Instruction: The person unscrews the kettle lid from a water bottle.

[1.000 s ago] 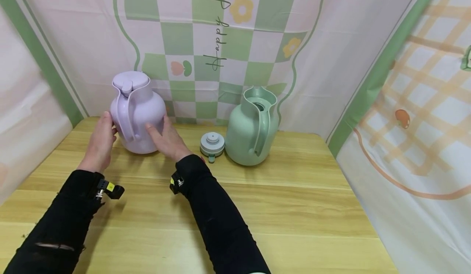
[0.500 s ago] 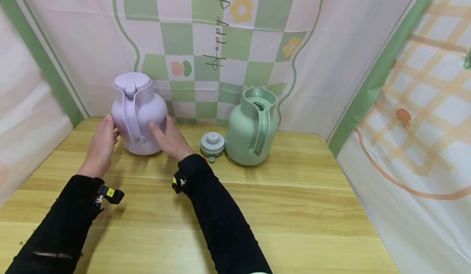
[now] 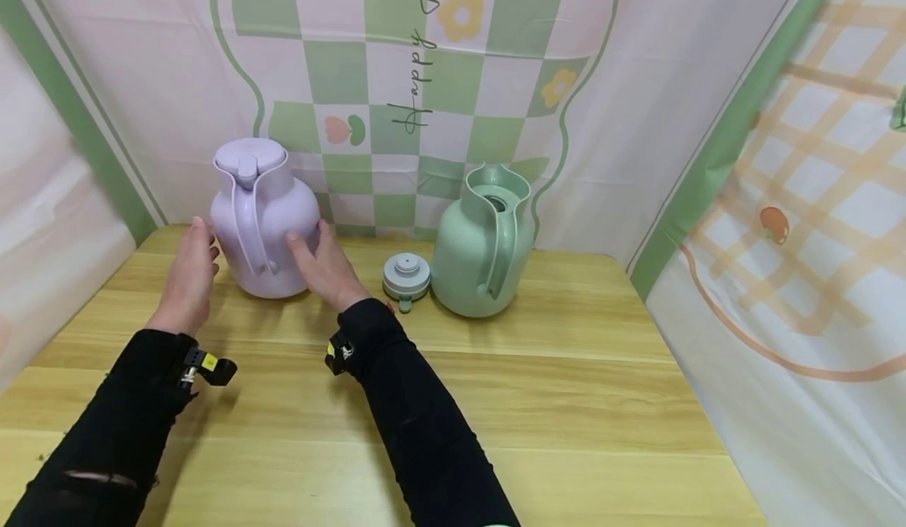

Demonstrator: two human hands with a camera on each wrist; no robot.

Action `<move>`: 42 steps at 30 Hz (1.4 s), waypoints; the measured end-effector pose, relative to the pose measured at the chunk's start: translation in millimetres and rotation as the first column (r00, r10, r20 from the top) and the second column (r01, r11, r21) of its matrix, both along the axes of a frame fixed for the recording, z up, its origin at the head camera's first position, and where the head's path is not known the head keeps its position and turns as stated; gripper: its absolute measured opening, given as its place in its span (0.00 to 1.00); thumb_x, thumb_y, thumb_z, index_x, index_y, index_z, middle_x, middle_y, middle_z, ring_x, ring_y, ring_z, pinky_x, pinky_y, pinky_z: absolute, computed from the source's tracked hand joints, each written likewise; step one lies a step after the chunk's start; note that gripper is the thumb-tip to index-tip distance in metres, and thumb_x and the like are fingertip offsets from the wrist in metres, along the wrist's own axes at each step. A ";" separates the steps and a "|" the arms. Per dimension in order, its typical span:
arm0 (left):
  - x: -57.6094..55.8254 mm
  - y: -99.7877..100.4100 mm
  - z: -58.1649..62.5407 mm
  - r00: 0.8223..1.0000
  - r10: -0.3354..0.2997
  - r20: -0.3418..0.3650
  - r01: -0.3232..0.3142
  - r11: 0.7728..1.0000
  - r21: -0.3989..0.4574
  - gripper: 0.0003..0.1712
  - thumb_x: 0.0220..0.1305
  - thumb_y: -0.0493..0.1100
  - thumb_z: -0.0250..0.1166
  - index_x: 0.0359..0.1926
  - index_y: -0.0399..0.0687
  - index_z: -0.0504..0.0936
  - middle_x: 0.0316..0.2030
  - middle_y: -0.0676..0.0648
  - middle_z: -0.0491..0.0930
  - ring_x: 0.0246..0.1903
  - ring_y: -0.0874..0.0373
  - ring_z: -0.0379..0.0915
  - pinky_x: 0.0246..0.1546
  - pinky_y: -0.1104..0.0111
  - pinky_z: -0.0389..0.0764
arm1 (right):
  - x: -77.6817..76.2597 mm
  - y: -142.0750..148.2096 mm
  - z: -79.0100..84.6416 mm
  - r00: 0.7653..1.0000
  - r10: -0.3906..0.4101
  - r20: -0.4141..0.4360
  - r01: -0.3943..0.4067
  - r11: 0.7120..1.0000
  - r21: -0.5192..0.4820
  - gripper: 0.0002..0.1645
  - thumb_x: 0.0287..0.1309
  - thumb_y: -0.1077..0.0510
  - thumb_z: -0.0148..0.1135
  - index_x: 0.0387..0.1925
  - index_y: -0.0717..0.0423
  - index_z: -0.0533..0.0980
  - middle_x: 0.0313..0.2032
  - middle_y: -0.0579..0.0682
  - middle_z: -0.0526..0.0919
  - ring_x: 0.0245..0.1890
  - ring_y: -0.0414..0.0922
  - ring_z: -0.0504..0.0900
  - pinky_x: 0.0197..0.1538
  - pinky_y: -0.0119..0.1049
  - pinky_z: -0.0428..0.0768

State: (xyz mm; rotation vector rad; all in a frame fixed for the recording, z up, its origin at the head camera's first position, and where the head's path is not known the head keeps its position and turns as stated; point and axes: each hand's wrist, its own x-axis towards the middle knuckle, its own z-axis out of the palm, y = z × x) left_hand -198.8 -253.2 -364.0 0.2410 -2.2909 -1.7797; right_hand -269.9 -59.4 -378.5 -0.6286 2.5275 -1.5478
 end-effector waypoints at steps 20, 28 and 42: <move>-10.3 2.5 -1.7 0.999 -0.035 -0.033 0.037 0.999 0.040 0.48 0.67 0.74 0.26 0.79 0.54 0.42 0.78 0.46 0.40 0.74 0.52 0.36 0.72 0.51 0.41 | -1.2 4.1 0.8 0.998 0.052 -0.032 -0.053 0.998 -0.023 0.56 0.62 0.23 0.40 0.78 0.47 0.38 0.76 0.53 0.50 0.73 0.44 0.53 0.71 0.45 0.56; -3.6 3.2 -0.2 0.999 -0.025 -0.039 0.023 0.999 -0.049 0.51 0.65 0.77 0.27 0.77 0.51 0.48 0.76 0.45 0.48 0.73 0.50 0.42 0.71 0.49 0.46 | 2.9 12.9 -1.4 0.994 0.075 -0.075 -0.080 0.995 -0.066 0.52 0.63 0.25 0.42 0.78 0.45 0.42 0.74 0.51 0.55 0.71 0.42 0.57 0.70 0.45 0.60; 3.3 10.9 -0.5 1.000 0.011 -0.025 -0.014 0.994 -0.110 0.51 0.64 0.78 0.28 0.66 0.41 0.59 0.68 0.39 0.60 0.65 0.44 0.56 0.66 0.45 0.57 | 18.7 31.8 -2.8 0.992 0.083 -0.093 -0.088 0.994 -0.060 0.51 0.63 0.25 0.42 0.78 0.44 0.44 0.73 0.51 0.59 0.68 0.42 0.62 0.67 0.45 0.65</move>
